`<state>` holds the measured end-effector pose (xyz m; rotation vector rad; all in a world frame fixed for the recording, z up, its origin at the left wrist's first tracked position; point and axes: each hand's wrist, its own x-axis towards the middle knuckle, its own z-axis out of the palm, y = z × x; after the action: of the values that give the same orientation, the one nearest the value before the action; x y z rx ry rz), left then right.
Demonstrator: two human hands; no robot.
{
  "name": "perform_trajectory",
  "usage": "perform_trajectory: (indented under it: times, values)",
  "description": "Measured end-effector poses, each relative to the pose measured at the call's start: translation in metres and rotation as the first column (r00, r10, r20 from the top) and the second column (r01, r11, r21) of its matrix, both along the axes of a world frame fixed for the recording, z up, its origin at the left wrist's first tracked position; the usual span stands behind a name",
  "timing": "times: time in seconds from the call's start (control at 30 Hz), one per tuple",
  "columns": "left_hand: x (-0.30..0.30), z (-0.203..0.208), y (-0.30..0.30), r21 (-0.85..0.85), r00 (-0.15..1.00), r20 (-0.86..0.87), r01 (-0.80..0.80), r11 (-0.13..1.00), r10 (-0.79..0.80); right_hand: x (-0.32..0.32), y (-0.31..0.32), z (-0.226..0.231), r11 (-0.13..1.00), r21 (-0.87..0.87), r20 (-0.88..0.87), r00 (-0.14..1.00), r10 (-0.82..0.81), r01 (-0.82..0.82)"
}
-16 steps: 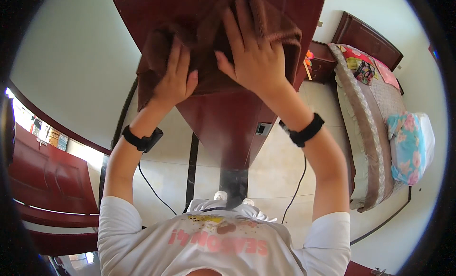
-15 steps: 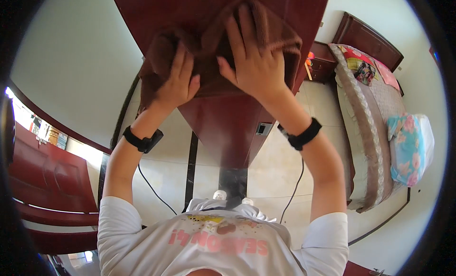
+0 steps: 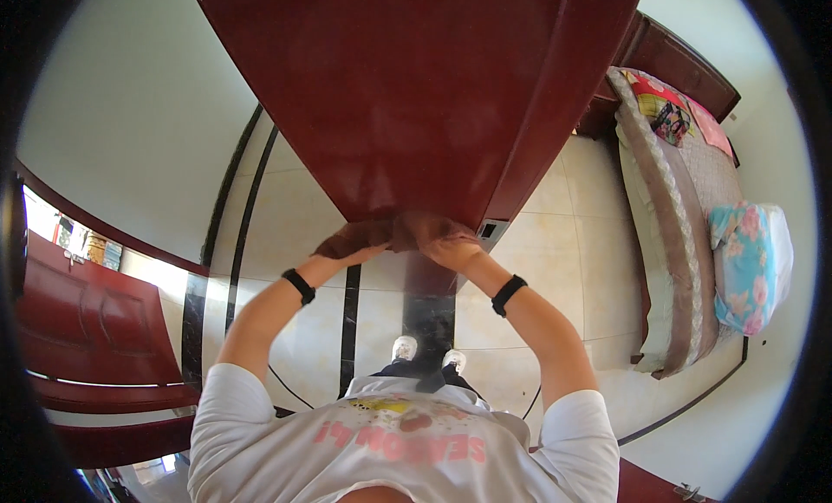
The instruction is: The person wipes the surface and edges of a red wooden door using a brown cloth, moving across different sections of the door panel and frame.
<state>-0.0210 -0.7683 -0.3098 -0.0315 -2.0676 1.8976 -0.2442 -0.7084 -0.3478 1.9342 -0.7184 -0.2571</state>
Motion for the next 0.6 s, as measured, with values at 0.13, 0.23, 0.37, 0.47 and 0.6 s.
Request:
perform_trajectory:
  times: [0.13, 0.23, 0.37, 0.47, 0.6]
  values:
    - [0.007, -0.056, 0.010, -0.010, 0.972, -0.174, -0.165, 0.986, 0.160, 0.016, 0.018, -0.022, 0.986, 0.164, 0.590, 0.804, -0.077, -0.026]
    - [0.012, -0.047, 0.010, 0.183, 0.967, 0.076, -0.254, 0.950, 0.244, 0.009, 0.021, 0.006, 0.992, 0.065, 0.426, 0.896, -0.129, 0.112]
    - [0.004, 0.031, 0.010, 0.956, 0.861, -0.133, -0.019, 0.293, 0.491, 0.013, 0.007, 0.084, 0.993, 0.068, 0.653, 0.748, -0.120, 0.099]
    - [-0.013, 0.096, -0.008, 0.649, 0.699, -0.632, 0.244, 0.720, 0.333, 0.032, 0.005, 0.194, 0.971, -0.135, 0.753, 0.657, -0.031, 0.200]
    - [-0.036, 0.182, 0.002, 0.581, 0.587, -0.773, 0.503, 0.640, 0.241, 0.036, -0.016, 0.244, 0.897, -0.436, 0.828, 0.420, 0.371, 0.067]
